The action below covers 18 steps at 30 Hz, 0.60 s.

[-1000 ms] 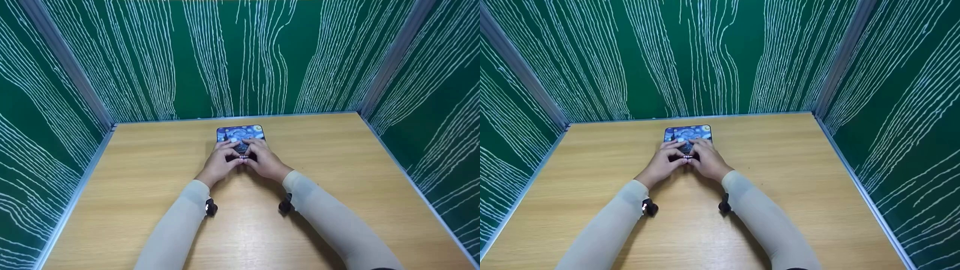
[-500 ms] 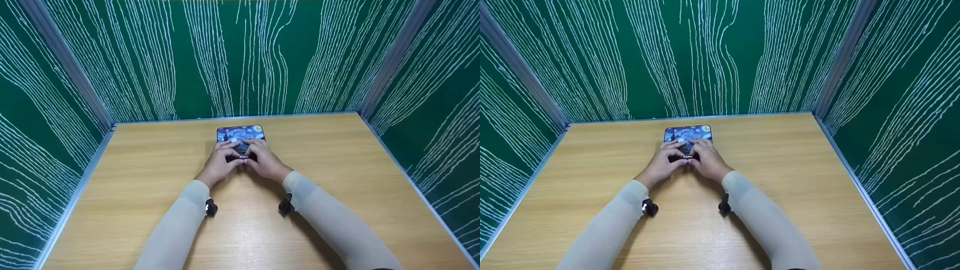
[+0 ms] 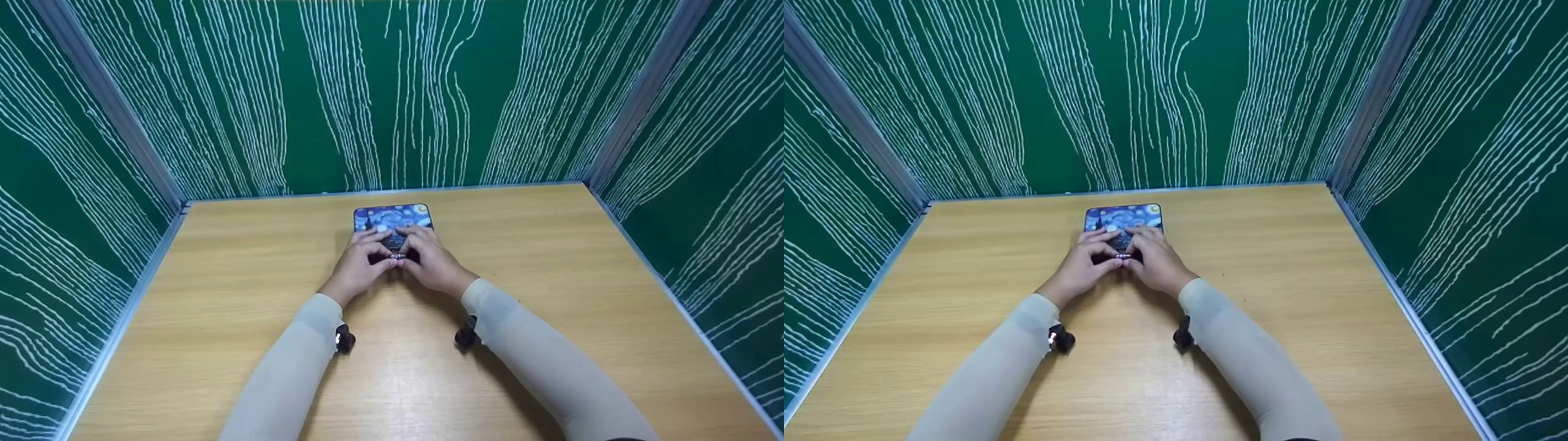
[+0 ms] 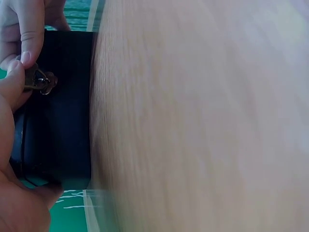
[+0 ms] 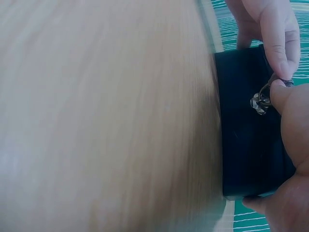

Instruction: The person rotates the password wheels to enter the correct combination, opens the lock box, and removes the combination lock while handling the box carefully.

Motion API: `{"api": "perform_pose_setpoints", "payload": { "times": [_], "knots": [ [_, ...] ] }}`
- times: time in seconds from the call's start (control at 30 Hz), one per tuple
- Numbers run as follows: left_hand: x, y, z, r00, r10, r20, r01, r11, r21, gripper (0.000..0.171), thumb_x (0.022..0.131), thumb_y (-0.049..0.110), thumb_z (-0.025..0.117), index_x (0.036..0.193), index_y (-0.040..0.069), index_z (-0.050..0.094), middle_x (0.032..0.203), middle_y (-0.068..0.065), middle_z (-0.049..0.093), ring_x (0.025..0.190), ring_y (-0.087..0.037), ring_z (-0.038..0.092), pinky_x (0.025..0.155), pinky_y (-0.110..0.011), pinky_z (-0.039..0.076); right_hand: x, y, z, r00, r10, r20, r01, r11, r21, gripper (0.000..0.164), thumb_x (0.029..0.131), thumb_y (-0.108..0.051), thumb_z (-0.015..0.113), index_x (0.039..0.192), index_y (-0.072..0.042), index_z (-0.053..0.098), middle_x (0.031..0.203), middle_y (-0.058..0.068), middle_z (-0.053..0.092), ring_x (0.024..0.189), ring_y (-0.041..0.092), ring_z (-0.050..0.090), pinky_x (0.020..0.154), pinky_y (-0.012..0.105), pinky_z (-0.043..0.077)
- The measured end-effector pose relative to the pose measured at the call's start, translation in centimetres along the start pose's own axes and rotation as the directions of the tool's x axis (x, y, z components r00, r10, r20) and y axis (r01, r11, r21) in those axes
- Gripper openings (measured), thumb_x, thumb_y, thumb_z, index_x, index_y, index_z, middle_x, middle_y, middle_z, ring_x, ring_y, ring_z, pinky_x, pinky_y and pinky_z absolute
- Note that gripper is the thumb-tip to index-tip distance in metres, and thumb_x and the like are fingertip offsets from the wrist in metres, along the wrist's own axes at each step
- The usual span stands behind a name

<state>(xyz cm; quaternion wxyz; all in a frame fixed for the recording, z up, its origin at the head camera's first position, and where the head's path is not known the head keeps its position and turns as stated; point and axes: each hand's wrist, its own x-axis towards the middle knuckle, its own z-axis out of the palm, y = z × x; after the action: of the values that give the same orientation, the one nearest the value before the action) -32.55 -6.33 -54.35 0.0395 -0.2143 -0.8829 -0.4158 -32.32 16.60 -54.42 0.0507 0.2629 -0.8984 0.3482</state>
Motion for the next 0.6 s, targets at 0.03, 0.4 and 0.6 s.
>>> {"api": "perform_pose_setpoints", "payload": {
  "times": [0.03,0.4,0.6],
  "knots": [
    [0.00,0.00,-0.01,1.000,-0.002,0.001,0.002,1.000,0.000,0.011,0.103,0.027,0.087,0.108,0.018,0.087,0.171,0.006,0.061,0.170,-0.027,0.040,0.143,-0.051,0.028,0.00,-0.01,-0.01,1.000,0.004,0.003,-0.004,1.000,0.000,0.012,0.109,-0.017,0.077,0.112,-0.012,0.066,0.179,0.009,0.050,0.173,0.041,0.031,0.142,0.061,0.029],
    [-0.02,0.04,-0.03,1.000,0.021,-0.003,-0.021,1.000,-0.001,0.014,0.104,0.028,0.085,0.109,0.016,0.088,0.170,0.003,0.062,0.169,-0.029,0.042,0.143,-0.050,0.028,0.02,-0.15,-0.11,1.000,-0.024,-0.012,0.024,1.000,-0.008,0.013,0.108,-0.017,0.079,0.110,-0.012,0.067,0.177,0.011,0.053,0.170,0.043,0.035,0.141,0.063,0.030],
    [-0.19,0.14,-0.12,1.000,0.004,0.000,-0.004,1.000,0.005,0.017,0.101,0.030,0.088,0.111,0.017,0.088,0.171,0.005,0.061,0.170,-0.028,0.040,0.143,-0.051,0.028,-0.03,-0.17,-0.07,0.999,-0.027,-0.016,0.027,1.000,-0.005,0.013,0.107,-0.012,0.079,0.111,-0.010,0.067,0.176,0.012,0.053,0.170,0.043,0.035,0.141,0.062,0.030]
  ]
}}
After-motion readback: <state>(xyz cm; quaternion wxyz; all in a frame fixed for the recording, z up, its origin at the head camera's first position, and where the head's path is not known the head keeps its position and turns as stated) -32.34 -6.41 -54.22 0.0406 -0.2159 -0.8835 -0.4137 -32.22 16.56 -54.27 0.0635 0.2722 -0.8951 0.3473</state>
